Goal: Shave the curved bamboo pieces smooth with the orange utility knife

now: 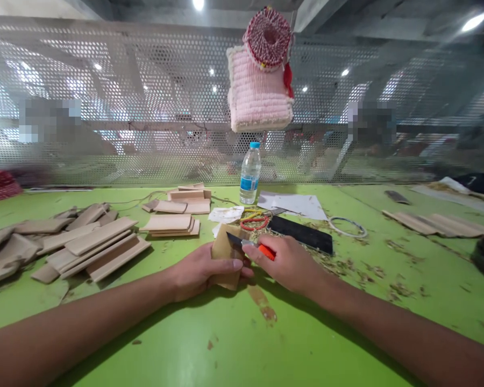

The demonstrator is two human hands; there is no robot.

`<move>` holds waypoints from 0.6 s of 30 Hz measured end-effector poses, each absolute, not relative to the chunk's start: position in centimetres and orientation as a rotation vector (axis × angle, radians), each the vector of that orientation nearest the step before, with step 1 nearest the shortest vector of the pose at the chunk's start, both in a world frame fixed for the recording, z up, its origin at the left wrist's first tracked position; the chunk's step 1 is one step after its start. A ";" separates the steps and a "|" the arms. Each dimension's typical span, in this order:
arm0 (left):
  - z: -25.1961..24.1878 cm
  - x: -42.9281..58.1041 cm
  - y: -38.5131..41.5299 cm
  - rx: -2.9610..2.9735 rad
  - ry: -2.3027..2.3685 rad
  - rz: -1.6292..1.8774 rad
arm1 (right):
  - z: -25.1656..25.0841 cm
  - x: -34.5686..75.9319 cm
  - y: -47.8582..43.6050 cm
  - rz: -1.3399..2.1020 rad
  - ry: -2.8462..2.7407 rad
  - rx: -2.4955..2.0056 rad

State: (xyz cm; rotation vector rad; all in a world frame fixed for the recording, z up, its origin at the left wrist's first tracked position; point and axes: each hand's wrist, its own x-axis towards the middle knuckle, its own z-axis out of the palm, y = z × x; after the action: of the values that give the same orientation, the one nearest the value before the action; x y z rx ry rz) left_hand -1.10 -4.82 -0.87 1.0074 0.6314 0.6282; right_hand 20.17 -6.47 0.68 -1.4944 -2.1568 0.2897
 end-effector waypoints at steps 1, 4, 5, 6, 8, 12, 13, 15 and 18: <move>-0.9 -1.1 -4.8 1.021 0.622 0.637 | 0.6 20.1 -6.5 0.269 -2.177 -1.495; -0.7 -1.0 -4.8 1.044 0.567 0.645 | 0.4 19.8 -6.7 0.216 -2.252 -1.484; -0.6 -1.0 -4.8 1.049 0.551 0.639 | 0.4 19.7 -6.8 0.213 -2.278 -1.477; -0.5 -1.1 -4.8 1.052 0.539 0.631 | 0.4 19.6 -6.9 0.217 -2.301 -1.470; -0.4 -1.1 -4.9 1.049 0.516 0.608 | 0.3 19.3 -7.0 0.240 -2.334 -1.449; -0.2 -1.2 -5.4 1.003 0.431 0.572 | 0.3 19.0 -7.2 0.264 -2.337 -1.401; -0.2 -1.1 -5.5 0.991 0.416 0.572 | 0.3 19.0 -7.2 0.272 -2.332 -1.394; -0.3 -1.1 -5.6 0.981 0.402 0.576 | 0.4 19.0 -7.3 0.284 -2.318 -1.396; -0.5 -0.9 -5.6 0.994 0.402 0.586 | 0.4 19.2 -7.3 0.285 -2.305 -1.413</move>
State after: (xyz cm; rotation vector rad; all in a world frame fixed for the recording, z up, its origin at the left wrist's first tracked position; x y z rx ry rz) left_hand -0.91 -5.60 -0.46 0.9936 0.4016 0.5857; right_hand 19.21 -7.29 0.44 -1.4135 -2.3047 0.2850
